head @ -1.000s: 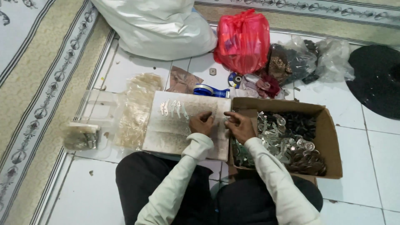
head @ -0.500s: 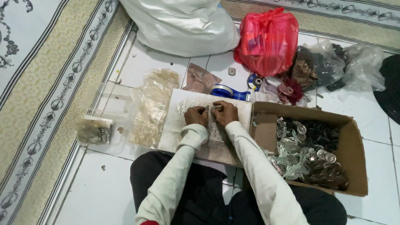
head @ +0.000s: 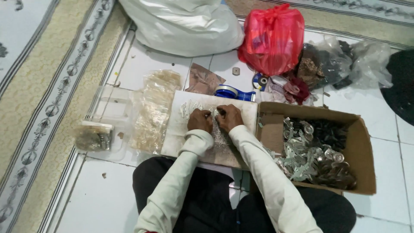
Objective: The person sits on the floor and sorts small silver metal parts from a cardboard box, placing them one by one onto a white board. They occasionally pick up a small plastic bag and place it aside.
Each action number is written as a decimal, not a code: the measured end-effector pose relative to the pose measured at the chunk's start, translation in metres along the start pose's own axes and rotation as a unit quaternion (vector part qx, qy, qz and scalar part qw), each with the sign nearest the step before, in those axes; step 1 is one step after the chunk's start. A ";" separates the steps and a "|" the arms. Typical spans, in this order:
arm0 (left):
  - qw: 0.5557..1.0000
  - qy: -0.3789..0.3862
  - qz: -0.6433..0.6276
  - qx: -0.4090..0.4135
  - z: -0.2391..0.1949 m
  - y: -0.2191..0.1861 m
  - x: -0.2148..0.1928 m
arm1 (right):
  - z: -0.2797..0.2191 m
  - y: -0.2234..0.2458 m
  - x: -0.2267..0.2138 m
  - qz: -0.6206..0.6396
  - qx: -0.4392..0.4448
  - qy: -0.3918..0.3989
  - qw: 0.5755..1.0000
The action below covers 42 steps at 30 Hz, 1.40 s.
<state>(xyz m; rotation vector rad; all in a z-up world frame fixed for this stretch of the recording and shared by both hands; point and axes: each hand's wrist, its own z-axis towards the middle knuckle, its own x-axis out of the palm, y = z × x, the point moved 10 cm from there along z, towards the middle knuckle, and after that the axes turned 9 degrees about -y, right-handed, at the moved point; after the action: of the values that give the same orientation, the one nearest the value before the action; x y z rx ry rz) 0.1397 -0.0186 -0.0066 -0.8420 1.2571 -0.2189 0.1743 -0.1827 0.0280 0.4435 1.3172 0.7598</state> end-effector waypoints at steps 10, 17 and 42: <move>0.944 -0.046 -0.147 0.292 -0.083 -0.149 -0.028 | -0.042 -0.050 -0.231 0.091 0.086 -0.053 0.991; 0.906 0.251 -0.060 0.335 -0.216 -0.234 0.138 | -0.140 -0.187 -0.261 -0.123 0.109 0.148 0.975; 0.897 0.356 0.024 0.261 -0.249 -0.222 0.198 | -0.200 -0.216 -0.210 -0.222 0.020 0.343 0.912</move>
<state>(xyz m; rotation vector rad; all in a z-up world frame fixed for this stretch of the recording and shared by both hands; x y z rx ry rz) 0.0465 -0.3951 -0.0230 -0.2476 1.7797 -0.8424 0.0190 -0.5063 -0.0172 -0.1270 2.0041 0.5121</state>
